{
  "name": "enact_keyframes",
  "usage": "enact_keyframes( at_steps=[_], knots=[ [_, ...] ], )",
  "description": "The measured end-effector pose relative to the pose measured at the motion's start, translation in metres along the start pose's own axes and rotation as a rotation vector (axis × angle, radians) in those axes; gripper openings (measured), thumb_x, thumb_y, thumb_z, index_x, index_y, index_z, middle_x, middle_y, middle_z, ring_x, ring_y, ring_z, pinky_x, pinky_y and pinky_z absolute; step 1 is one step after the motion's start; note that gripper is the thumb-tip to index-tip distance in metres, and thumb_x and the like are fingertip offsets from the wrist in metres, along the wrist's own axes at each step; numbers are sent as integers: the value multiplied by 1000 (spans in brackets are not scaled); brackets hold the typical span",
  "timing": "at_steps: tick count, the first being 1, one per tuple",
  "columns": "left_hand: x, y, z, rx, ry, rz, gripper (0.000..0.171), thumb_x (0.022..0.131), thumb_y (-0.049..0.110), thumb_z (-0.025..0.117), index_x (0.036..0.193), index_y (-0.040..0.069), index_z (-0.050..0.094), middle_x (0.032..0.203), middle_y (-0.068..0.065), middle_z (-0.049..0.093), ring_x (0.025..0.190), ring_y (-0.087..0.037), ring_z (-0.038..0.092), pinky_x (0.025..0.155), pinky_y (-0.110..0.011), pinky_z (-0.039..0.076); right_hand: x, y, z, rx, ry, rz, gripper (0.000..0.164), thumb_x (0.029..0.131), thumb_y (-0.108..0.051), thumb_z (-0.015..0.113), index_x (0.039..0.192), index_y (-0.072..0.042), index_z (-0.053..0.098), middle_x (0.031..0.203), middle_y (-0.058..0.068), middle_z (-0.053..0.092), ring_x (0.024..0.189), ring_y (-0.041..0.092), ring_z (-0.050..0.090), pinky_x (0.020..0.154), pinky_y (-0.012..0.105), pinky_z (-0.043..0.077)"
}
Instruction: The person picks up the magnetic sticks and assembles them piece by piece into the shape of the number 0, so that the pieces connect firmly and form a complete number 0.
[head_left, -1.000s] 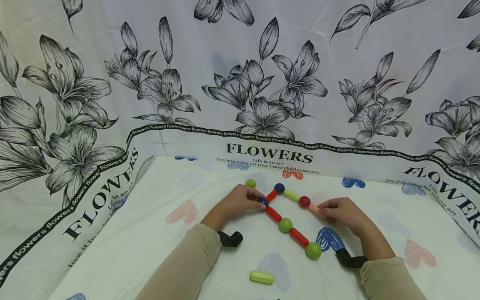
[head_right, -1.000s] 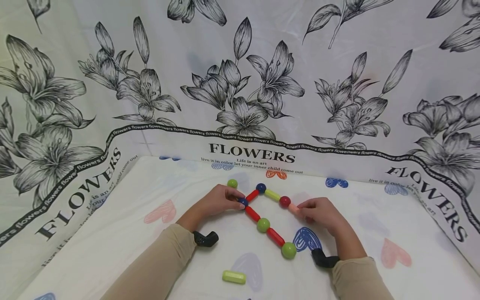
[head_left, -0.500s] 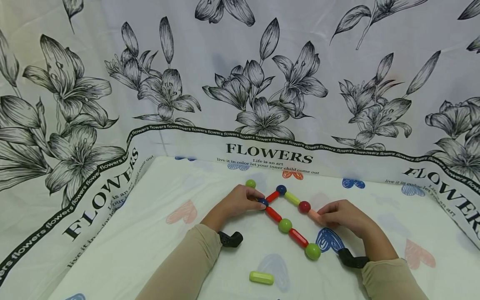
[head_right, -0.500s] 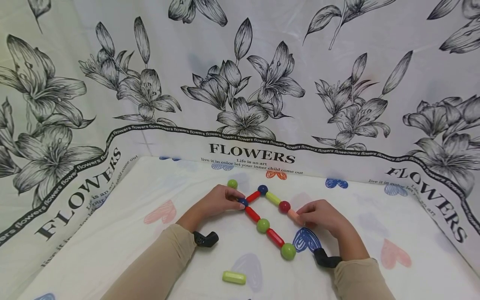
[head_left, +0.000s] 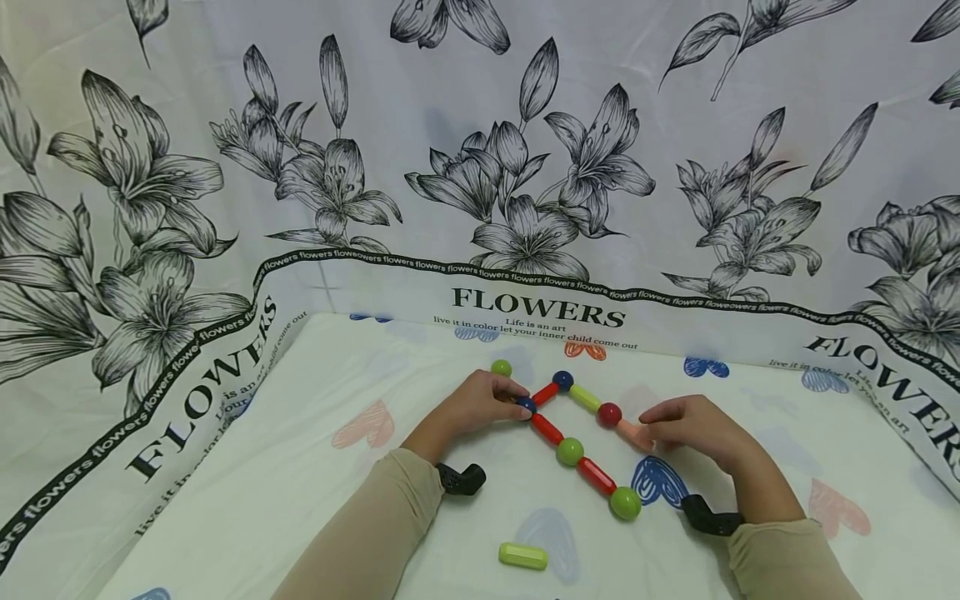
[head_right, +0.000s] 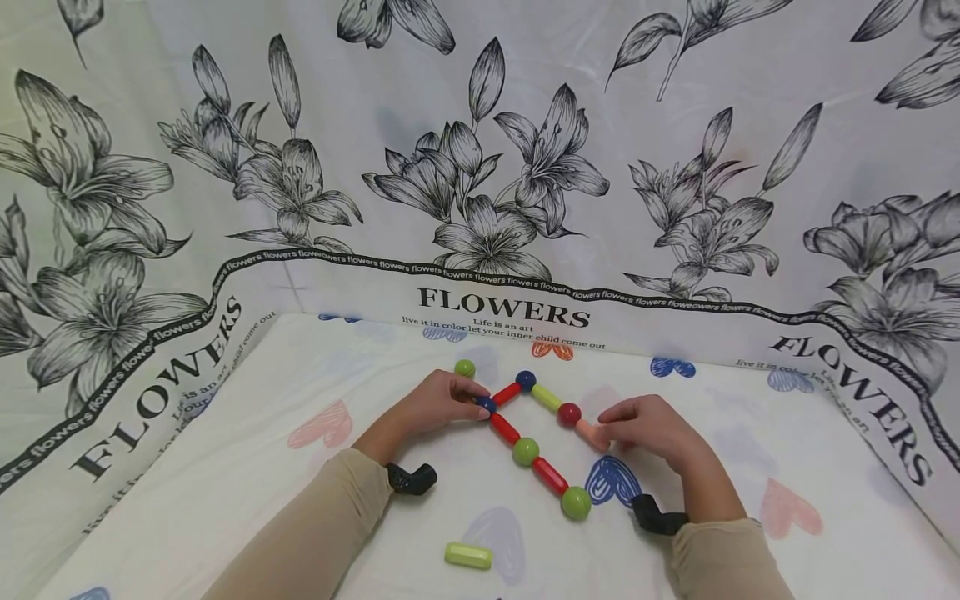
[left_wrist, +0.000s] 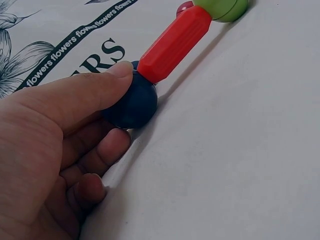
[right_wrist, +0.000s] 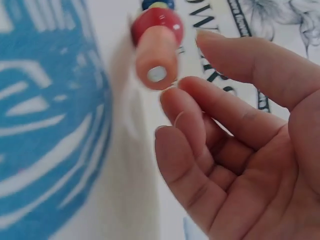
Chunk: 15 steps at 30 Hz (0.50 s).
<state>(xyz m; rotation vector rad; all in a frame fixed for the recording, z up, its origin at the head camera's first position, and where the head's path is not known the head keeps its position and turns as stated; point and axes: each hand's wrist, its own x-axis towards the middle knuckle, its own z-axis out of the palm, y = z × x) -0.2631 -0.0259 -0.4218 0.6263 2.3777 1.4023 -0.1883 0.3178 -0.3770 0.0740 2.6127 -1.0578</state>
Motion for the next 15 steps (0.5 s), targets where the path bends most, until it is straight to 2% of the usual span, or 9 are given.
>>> enact_keyframes(
  at_steps=[3, 6, 10, 15],
  knots=[
    [0, 0, 0, -1, -3, -2, 29, 80, 32, 82, 106, 22, 76, 96, 9, 70, 91, -13, 58, 81, -30, 48, -4, -6, -2, 45, 5, -38, 43, 89, -31, 71, 123, -5, 67, 104, 5, 71, 86, 20, 63, 80, 35, 52],
    [1, -1, 0, -2, -6, -3, 29, 80, 32, 82, 107, 22, 76, 96, 9, 70, 91, -14, 59, 81, -31, 48, -8, -19, 0, 124, -27, -102, 43, 88, -27, 72, 124, -4, 66, 108, 9, 71, 88, 22, 64, 81, 36, 52],
    [1, -2, 0, -4, -10, 0, 29, 80, 33, 82, 107, 22, 76, 97, 9, 69, 92, -14, 58, 81, -31, 48, -16, -41, 12, 216, -129, -202, 39, 86, -21, 74, 119, 0, 68, 109, 14, 70, 90, 22, 63, 79, 34, 54],
    [1, -2, 0, 3, -7, 12, 30, 80, 34, 82, 107, 22, 76, 95, 10, 71, 91, -14, 58, 81, -31, 48, -26, -70, 40, 194, -288, -323, 32, 85, -17, 77, 113, -2, 71, 96, 10, 69, 86, 19, 62, 74, 26, 54]
  ],
)
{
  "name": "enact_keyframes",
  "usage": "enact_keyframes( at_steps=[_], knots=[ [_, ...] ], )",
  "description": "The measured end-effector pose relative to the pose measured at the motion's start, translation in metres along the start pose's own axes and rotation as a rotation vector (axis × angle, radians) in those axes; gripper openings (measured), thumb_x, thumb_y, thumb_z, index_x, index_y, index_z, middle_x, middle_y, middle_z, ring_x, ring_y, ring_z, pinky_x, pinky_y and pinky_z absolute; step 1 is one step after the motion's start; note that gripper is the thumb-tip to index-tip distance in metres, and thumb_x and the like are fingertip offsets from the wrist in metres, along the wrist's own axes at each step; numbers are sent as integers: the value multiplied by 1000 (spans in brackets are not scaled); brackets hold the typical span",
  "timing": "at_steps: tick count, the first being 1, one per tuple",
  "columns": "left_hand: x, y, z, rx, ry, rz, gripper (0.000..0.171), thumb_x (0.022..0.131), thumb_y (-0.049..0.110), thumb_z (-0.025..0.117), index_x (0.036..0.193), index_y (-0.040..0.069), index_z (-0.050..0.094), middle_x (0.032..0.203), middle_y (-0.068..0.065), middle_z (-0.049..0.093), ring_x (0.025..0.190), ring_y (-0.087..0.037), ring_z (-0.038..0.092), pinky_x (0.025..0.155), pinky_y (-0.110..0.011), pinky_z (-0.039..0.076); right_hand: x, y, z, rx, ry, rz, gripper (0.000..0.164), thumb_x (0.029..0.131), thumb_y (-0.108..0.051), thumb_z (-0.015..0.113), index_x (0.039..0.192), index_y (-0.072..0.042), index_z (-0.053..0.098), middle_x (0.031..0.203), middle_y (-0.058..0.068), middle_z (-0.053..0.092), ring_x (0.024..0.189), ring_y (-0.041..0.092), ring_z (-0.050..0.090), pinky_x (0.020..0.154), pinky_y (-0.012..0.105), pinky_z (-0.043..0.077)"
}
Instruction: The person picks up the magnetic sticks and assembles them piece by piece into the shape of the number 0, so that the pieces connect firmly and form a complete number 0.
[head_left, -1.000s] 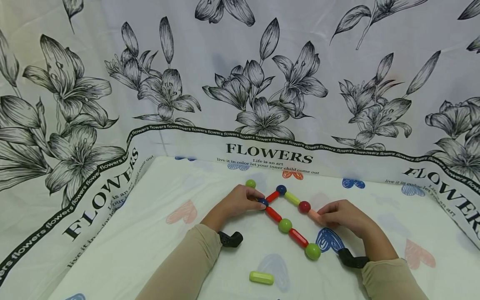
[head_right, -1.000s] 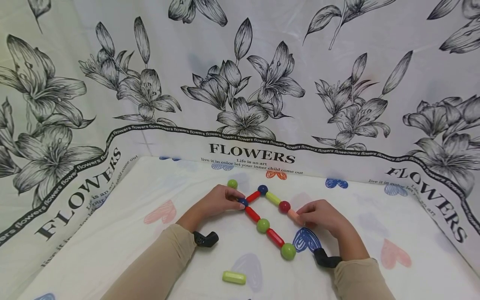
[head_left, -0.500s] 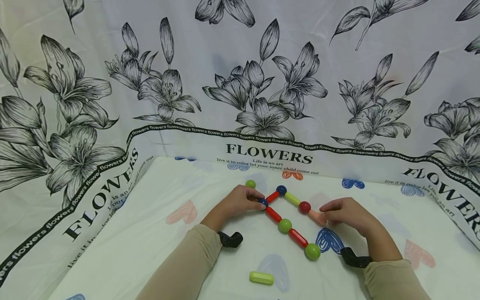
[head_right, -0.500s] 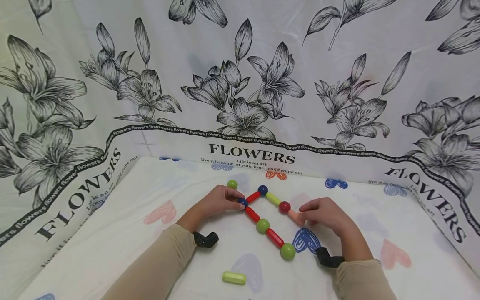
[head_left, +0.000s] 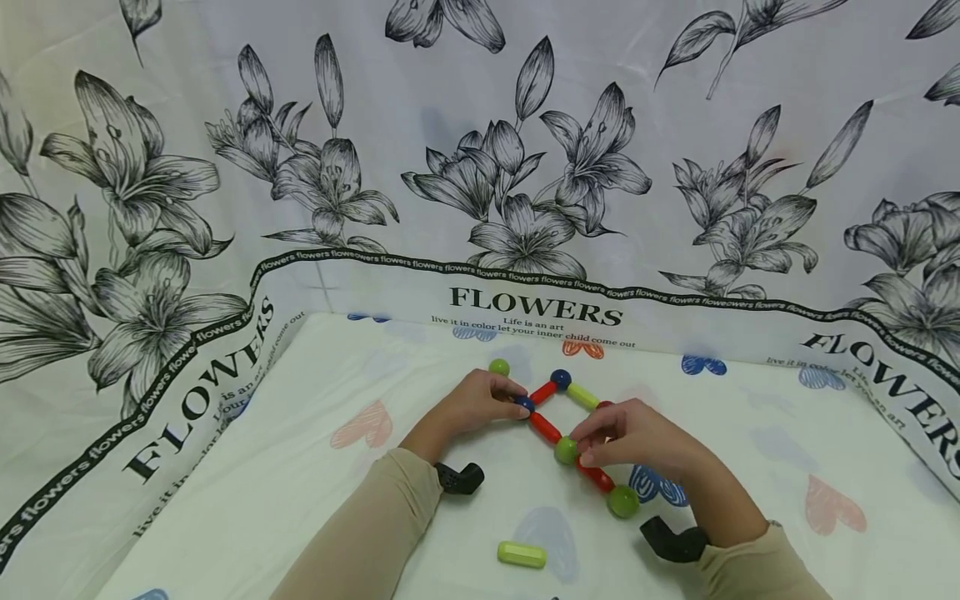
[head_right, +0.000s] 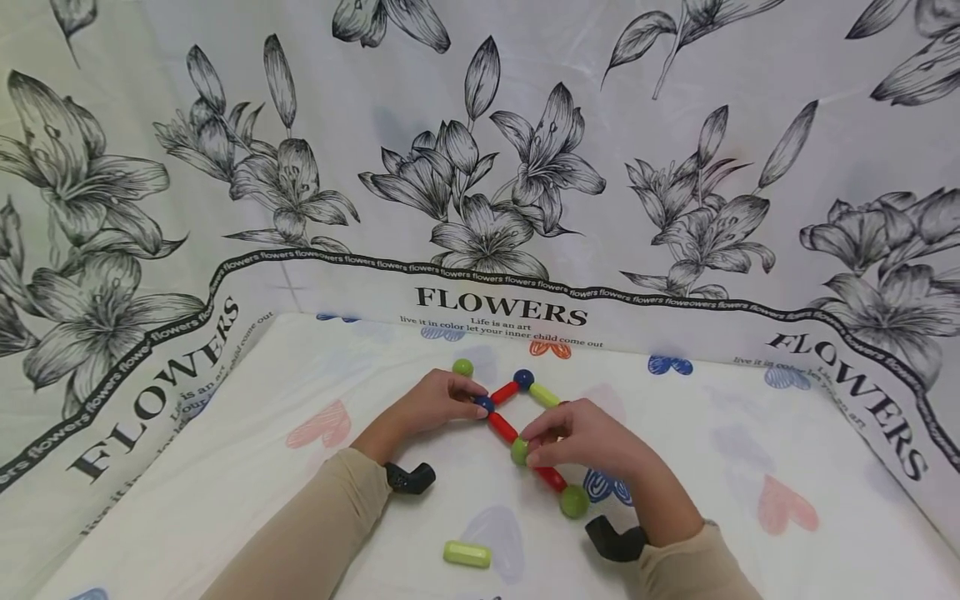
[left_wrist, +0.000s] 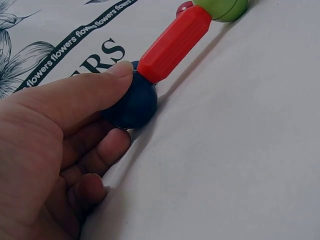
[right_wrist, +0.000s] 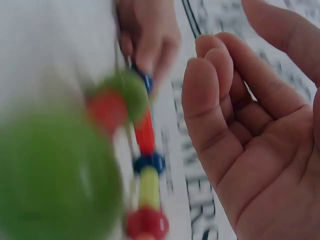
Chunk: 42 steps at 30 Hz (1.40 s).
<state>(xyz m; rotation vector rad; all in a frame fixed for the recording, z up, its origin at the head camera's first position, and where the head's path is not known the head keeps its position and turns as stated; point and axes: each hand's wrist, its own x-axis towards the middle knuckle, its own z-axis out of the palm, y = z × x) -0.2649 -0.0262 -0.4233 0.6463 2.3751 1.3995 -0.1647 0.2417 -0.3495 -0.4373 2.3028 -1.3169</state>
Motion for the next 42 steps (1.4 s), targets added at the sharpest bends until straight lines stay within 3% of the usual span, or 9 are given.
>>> enact_keyframes(
  at_steps=[4, 9, 14, 20, 36, 42],
  knots=[
    [0, -1, -1, 13, 10, 15, 31, 80, 35, 82, 108, 22, 76, 95, 11, 72, 90, -12, 60, 82, -31, 48, 4, -13, 24, -81, -98, -71, 26, 84, -18, 78, 107, -8, 74, 87, 4, 68, 78, 16, 60, 67, 25, 51],
    [1, -3, -2, 14, 13, 16, 30, 80, 35, 82, 107, 22, 76, 95, 11, 72, 90, -12, 60, 84, -31, 48, 8, -19, 47, -171, -208, -161, 22, 82, -22, 80, 103, -16, 76, 90, -1, 72, 77, 7, 60, 72, 24, 52],
    [1, -3, -2, 3, 8, 16, 30, 80, 34, 82, 107, 21, 76, 95, 11, 72, 90, -11, 61, 83, -31, 48, 10, -18, 66, -177, -337, -151, 22, 80, -21, 82, 101, -18, 76, 87, -5, 70, 74, 1, 58, 71, 21, 51],
    [2, -5, -1, 4, 10, 23, 30, 80, 33, 82, 107, 21, 76, 94, 11, 72, 90, -11, 61, 82, -30, 49, 12, -14, 79, -236, -408, -137, 17, 81, -21, 81, 97, -20, 76, 77, -14, 62, 69, -3, 54, 64, 17, 47],
    [3, -7, 0, -3, 7, 22, 30, 79, 34, 82, 106, 22, 76, 95, 10, 72, 90, -12, 60, 81, -30, 48, 11, -17, 91, -325, -351, -63, 11, 82, -25, 80, 91, -28, 75, 71, -14, 57, 68, 1, 53, 64, 18, 45],
    [4, -6, 1, 7, 11, 21, 30, 80, 33, 82, 106, 22, 76, 94, 11, 72, 89, -13, 59, 80, -30, 48, 9, -18, 89, -342, -357, -86, 10, 83, -20, 76, 89, -27, 74, 71, -15, 57, 68, 0, 53, 64, 18, 46]
  ],
)
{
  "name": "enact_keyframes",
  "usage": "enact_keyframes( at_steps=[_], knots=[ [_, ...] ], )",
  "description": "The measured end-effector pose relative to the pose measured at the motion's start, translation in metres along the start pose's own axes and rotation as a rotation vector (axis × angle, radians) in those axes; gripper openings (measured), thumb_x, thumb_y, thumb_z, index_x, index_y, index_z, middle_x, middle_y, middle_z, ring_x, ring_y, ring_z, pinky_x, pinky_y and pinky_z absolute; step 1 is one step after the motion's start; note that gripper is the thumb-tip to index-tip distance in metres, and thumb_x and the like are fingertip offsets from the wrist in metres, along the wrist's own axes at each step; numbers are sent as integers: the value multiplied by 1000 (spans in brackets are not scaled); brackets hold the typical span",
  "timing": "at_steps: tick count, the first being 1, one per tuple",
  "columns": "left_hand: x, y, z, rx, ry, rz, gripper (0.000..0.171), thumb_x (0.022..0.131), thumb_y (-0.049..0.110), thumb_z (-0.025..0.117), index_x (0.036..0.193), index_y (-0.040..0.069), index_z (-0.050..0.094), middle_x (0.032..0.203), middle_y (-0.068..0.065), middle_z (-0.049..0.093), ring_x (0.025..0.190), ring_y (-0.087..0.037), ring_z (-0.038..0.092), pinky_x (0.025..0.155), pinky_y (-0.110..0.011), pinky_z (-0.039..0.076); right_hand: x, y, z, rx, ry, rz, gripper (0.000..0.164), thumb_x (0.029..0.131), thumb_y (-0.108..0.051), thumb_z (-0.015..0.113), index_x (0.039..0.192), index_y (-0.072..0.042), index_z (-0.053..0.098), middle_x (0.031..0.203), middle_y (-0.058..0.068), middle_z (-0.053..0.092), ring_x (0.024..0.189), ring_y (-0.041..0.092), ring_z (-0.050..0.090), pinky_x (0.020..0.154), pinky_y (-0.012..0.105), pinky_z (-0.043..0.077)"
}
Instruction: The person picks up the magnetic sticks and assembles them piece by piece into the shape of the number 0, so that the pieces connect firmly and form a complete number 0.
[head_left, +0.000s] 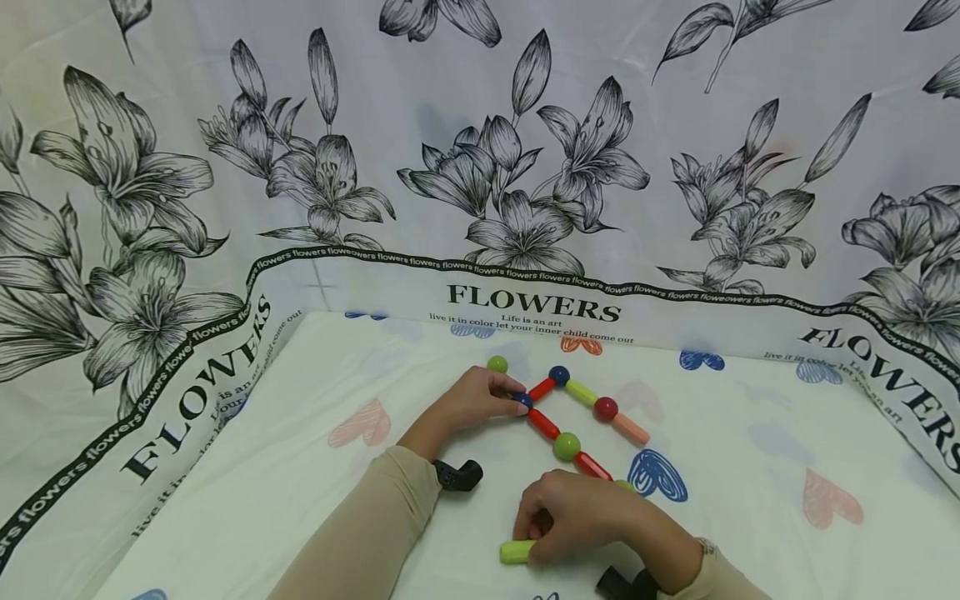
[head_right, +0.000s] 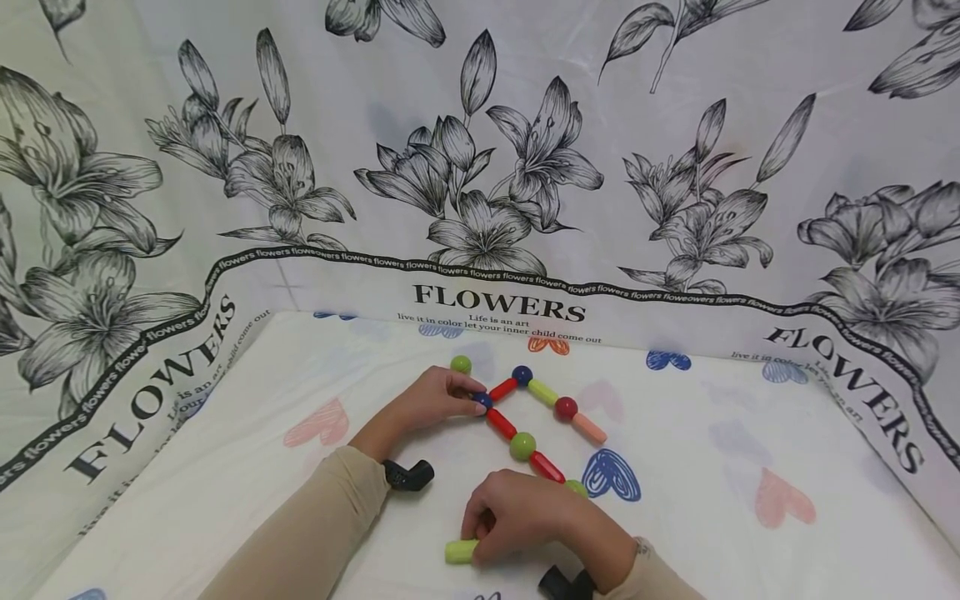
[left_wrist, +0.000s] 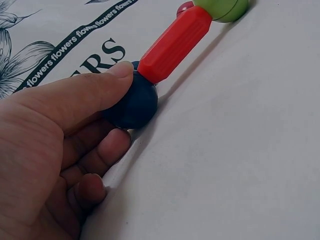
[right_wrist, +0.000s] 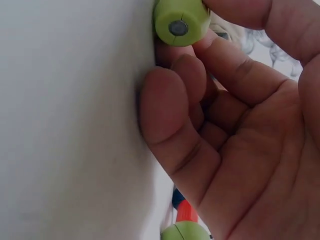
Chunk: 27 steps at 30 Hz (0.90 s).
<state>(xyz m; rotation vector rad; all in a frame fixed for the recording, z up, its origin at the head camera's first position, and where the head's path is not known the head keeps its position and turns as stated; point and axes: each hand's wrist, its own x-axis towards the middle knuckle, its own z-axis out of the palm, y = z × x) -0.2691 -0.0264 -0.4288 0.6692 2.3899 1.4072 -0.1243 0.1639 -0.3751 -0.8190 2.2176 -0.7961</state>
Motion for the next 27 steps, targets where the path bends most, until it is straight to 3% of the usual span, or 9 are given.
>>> enact_keyframes(
  at_steps=[5, 10, 16, 19, 27],
  knots=[
    [0, 0, 0, -9, 0, -4, 30, 79, 33, 82, 106, 22, 76, 94, 10, 72, 88, -12, 60, 79, -30, 48, -10, 2, -14, 28, 20, -24, 14, 80, -15, 74, 88, -26, 73, 72, -15, 58, 68, -1, 52, 63, 18, 45],
    [1, 1, 0, -24, -3, 1, 31, 79, 34, 83, 106, 21, 76, 94, 10, 72, 90, -12, 62, 81, -30, 49, -33, 13, -47, 50, 146, -23, 13, 81, -18, 74, 92, -24, 73, 77, -7, 64, 71, 6, 57, 64, 21, 47],
    [1, 0, -1, -15, -3, -16, 30, 79, 34, 83, 106, 23, 76, 94, 10, 72, 91, -12, 60, 82, -31, 49, -62, 45, -84, 201, 331, 93, 18, 87, -15, 69, 103, -8, 71, 94, 8, 68, 81, 21, 62, 72, 29, 54],
    [1, 0, -1, -14, -6, -16, 30, 79, 33, 83, 106, 22, 76, 94, 10, 72, 91, -13, 61, 82, -31, 49, -71, 62, -93, 239, 406, 167, 24, 86, -15, 70, 107, -3, 69, 99, 10, 68, 87, 22, 62, 77, 30, 54],
    [0, 1, 0, -23, -10, -16, 30, 79, 33, 83, 106, 22, 76, 94, 10, 72, 90, -13, 60, 81, -30, 48, -78, 91, -100, 194, 458, 262, 27, 83, -18, 74, 108, -8, 72, 103, 6, 70, 96, 23, 58, 83, 34, 49]
  ],
)
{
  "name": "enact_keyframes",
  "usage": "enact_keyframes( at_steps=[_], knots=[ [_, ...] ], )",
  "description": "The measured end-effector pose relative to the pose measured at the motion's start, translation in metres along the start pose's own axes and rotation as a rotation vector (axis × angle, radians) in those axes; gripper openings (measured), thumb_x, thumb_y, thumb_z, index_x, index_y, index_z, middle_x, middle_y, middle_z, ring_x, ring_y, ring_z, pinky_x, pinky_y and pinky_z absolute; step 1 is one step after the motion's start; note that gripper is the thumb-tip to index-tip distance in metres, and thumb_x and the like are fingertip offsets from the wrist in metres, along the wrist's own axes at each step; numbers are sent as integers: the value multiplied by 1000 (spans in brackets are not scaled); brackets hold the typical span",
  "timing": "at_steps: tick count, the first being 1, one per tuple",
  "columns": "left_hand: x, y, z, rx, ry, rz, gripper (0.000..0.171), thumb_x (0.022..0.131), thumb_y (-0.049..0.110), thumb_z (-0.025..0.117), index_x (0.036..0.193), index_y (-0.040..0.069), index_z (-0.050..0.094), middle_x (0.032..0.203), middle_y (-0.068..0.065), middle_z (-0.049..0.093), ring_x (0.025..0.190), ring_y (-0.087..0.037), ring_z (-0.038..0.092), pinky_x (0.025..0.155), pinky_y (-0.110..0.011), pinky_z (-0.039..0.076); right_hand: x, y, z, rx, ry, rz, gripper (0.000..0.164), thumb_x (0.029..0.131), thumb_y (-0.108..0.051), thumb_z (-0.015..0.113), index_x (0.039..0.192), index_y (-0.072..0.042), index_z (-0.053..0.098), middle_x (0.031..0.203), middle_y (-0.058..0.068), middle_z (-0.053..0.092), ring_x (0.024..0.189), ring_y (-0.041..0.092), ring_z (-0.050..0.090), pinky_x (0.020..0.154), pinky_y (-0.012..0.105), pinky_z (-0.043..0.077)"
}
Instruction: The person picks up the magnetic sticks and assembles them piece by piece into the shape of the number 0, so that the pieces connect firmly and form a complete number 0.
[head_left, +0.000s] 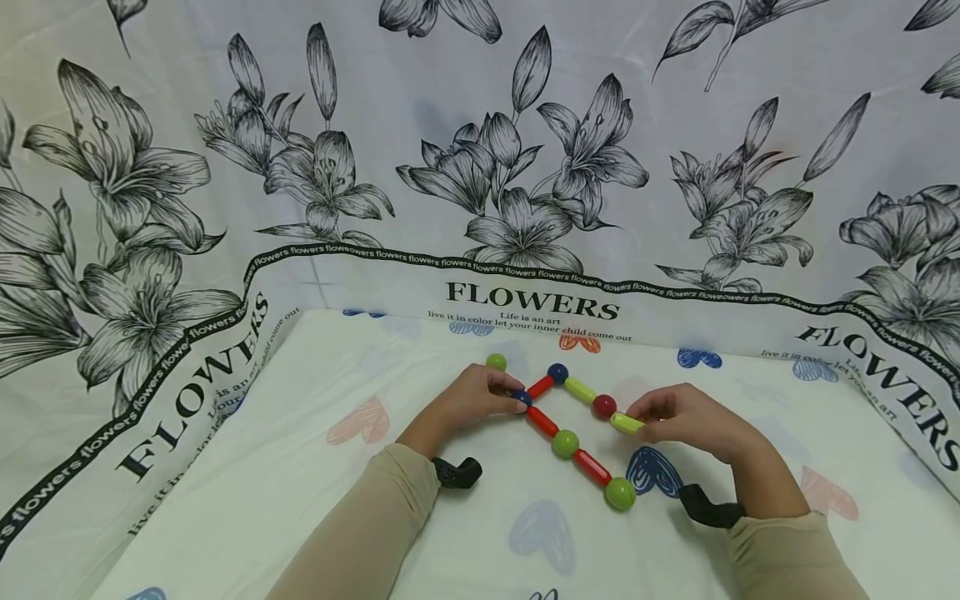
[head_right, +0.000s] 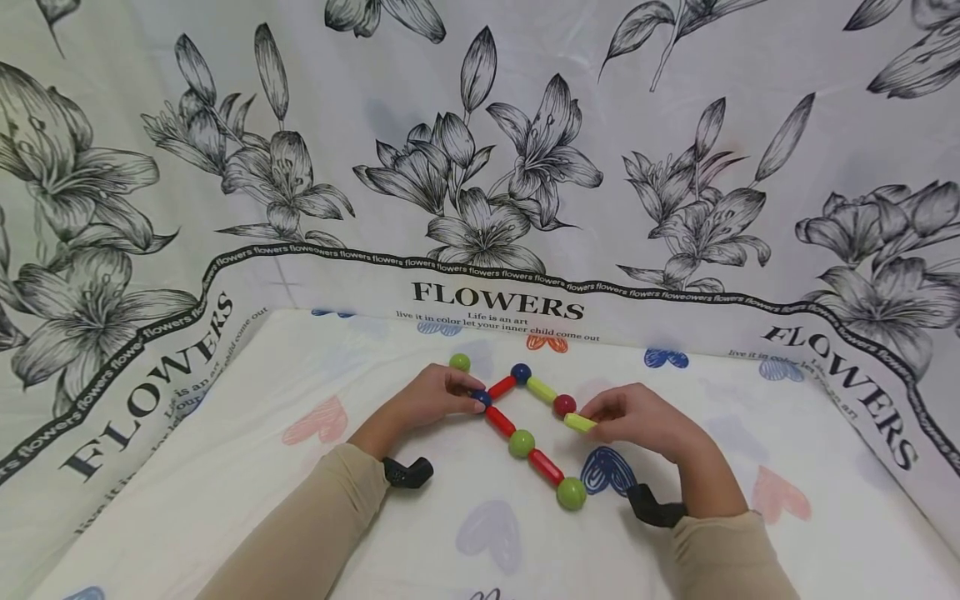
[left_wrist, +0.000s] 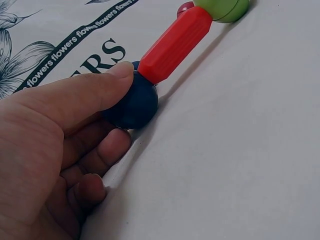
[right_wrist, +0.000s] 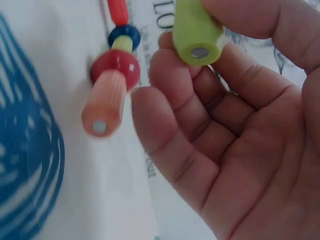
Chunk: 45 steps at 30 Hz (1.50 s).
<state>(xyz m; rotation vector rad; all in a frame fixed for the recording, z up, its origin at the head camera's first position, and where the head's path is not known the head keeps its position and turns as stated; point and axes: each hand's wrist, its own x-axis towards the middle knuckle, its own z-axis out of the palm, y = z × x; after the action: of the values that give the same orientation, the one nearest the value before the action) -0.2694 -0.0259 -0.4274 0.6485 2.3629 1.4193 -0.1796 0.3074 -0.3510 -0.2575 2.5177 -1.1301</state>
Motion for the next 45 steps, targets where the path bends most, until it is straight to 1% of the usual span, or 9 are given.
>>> enact_keyframes(
  at_steps=[10, 17, 22, 27, 34, 41, 45],
  knots=[
    [0, 0, 0, 1, 7, -13, 29, 79, 33, 83, 106, 23, 76, 95, 10, 72, 91, -13, 60, 82, -31, 48, -2, 19, -9, -66, -12, 58, 25, 83, -19, 74, 107, -11, 74, 103, 3, 71, 97, 23, 56, 81, 35, 47],
    [0, 2, 0, 3, 6, -15, 29, 79, 31, 83, 106, 22, 76, 94, 9, 71, 91, -14, 60, 81, -31, 48, -3, 27, -9, -93, -73, 89, 23, 82, -16, 76, 105, -12, 75, 98, 3, 72, 93, 22, 58, 81, 35, 47],
    [0, 2, 0, 6, 7, -16, 29, 79, 31, 83, 106, 22, 77, 94, 9, 72, 90, -14, 60, 80, -30, 48, -3, 26, -7, -115, -124, 85, 22, 81, -14, 77, 102, -13, 76, 96, 2, 73, 91, 21, 60, 83, 36, 48],
    [-1, 4, 0, 4, 8, -13, 29, 79, 30, 83, 106, 21, 76, 94, 9, 72, 89, -14, 60, 79, -30, 49, -5, 24, -7, -131, -153, 91, 21, 79, -14, 79, 100, -14, 76, 92, 2, 72, 87, 21, 58, 79, 35, 45],
    [-1, 4, 0, 5, 6, -19, 29, 79, 31, 83, 106, 21, 76, 93, 9, 72, 89, -14, 59, 79, -30, 48, -7, 21, -4, -99, -213, 64, 20, 78, -10, 78, 98, -12, 76, 92, 4, 72, 84, 22, 59, 77, 37, 46],
    [-1, 3, 0, 9, 2, -14, 29, 79, 31, 83, 106, 22, 76, 93, 9, 71, 89, -14, 59, 79, -30, 48, -7, 16, -1, -89, -248, 31, 19, 78, -9, 77, 96, -12, 77, 89, 4, 72, 81, 22, 58, 75, 37, 46],
    [-1, 5, -1, 7, 6, -17, 28, 80, 30, 83, 106, 22, 76, 94, 8, 71, 89, -14, 59, 79, -30, 48, -7, 14, -1, -83, -258, 36, 18, 77, -8, 77, 95, -11, 77, 89, 4, 72, 80, 22, 59, 74, 37, 48]
  ],
)
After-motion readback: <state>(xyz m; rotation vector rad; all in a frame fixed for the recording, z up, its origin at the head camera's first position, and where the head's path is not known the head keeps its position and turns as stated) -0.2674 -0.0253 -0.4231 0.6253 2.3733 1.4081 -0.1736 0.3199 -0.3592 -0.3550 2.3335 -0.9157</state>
